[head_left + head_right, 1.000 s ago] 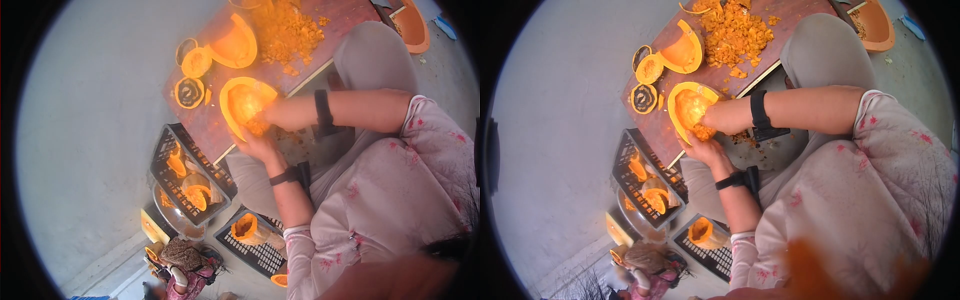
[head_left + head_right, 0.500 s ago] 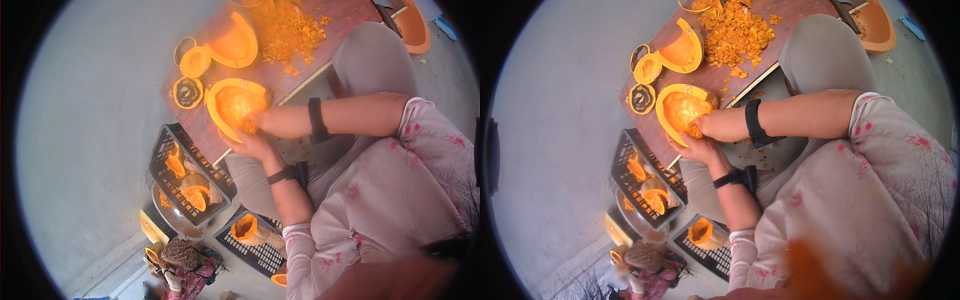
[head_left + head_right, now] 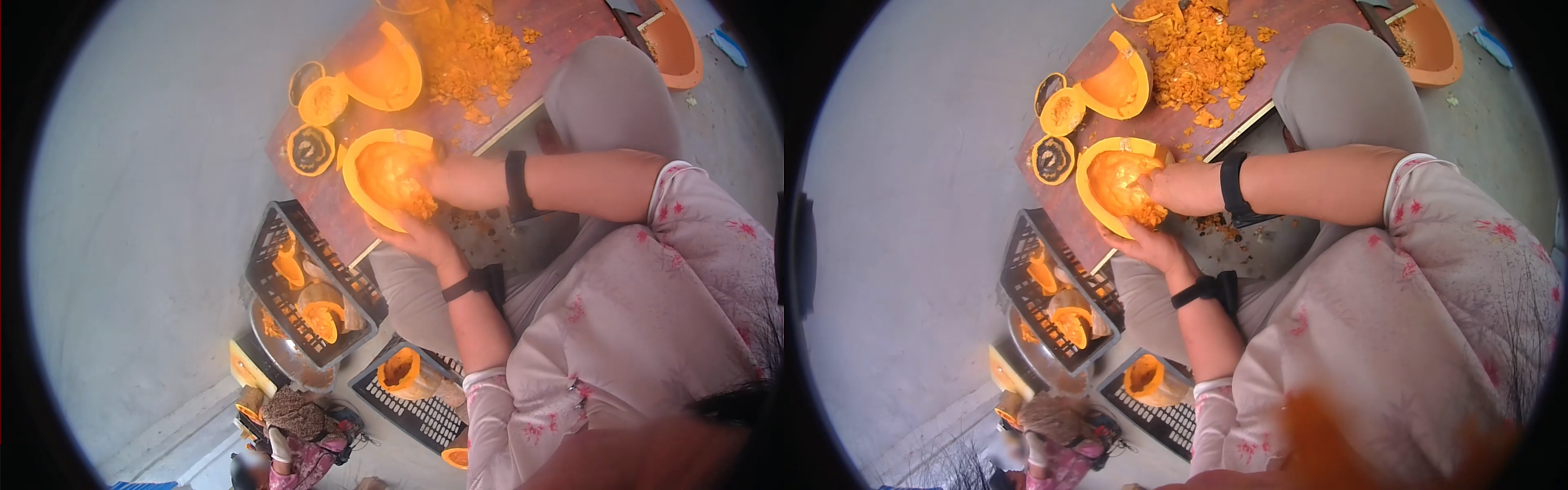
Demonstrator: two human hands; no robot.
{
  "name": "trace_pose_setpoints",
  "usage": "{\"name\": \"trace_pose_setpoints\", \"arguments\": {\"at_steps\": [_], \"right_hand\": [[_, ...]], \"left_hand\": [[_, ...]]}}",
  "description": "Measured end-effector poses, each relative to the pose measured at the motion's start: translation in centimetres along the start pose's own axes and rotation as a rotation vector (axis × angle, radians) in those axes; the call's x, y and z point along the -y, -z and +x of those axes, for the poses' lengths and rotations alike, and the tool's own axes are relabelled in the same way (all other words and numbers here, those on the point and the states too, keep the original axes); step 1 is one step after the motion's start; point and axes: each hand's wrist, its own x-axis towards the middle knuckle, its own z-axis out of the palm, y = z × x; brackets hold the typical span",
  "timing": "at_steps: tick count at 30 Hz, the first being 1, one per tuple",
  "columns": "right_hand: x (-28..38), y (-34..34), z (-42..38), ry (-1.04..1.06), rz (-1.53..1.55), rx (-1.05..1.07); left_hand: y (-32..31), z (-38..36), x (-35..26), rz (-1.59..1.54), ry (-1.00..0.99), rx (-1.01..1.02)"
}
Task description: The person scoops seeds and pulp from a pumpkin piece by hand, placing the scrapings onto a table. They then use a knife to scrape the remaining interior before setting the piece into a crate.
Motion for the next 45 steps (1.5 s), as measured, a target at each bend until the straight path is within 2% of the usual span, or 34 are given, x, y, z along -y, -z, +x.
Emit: {"name": "trace_pose_setpoints", "arguments": {"at_steps": [2, 6, 9, 11, 12, 16, 22, 26, 30, 33, 35, 37, 39, 42, 45], "right_hand": [[0.1, 0.0, -0.1, 0.005, 0.012, 0.024], [-0.4, 0.2, 0.2, 0.099, 0.051, -0.009], [-0.2, 0.6, 0.5, -0.114, 0.177, 0.17], [0.1, 1.0, 0.7, -0.13, 0.17, 0.214], [0.1, 1.0, 0.8, -0.138, 0.166, 0.235], [-0.2, 0.7, 0.7, 0.079, 0.095, 0.054], [-1.1, -1.1, 1.7, 0.156, 0.028, -0.125], [-1.4, -2.5, 1.8, 0.219, -0.038, -0.13], [2.0, -0.2, -0.5, 0.246, -0.174, 0.047], [2.2, 0.4, -0.4, 0.277, -0.166, 0.042], [2.4, 1.2, -0.3, 0.163, 0.05, 0.118], [1.9, 0.9, 0.3, 0.166, 0.127, 0.075], [0.7, -0.2, 1.4, 0.281, 0.067, -0.083], [0.4, -0.2, 1.3, 0.282, -0.122, -0.088], [1.8, -0.1, 0.2, 0.299, -0.134, -0.093]], "left_hand": [[0.0, -0.1, -0.8, -0.204, 0.151, -0.011], [2.6, 2.8, -0.4, -0.375, 0.386, 0.096], [3.3, 4.4, 0.1, -0.371, 0.5, 0.1], [3.3, 4.8, 0.4, -0.36, 0.561, 0.092], [3.3, 4.8, 0.7, -0.337, 0.546, 0.09], [2.6, 4.4, 0.7, -0.284, 0.456, 0.034], [0.8, 3.3, -2.0, -0.186, 0.19, -0.048], [1.6, 3.7, -0.6, -0.047, 0.03, -0.093], [1.3, 3.4, -1.1, -0.1, 0.083, -0.127], [1.4, 3.1, -1.0, -0.063, 0.062, -0.14], [1.2, 3.0, -1.1, -0.045, 0.043, -0.145], [1.3, 3.0, -0.9, -0.062, 0.027, -0.132], [1.0, 2.8, -1.1, -0.066, 0.009, -0.117], [0.5, 2.4, -1.6, -0.063, -0.012, -0.097], [0.3, 2.4, -1.6, -0.05, -0.028, -0.1]]}}
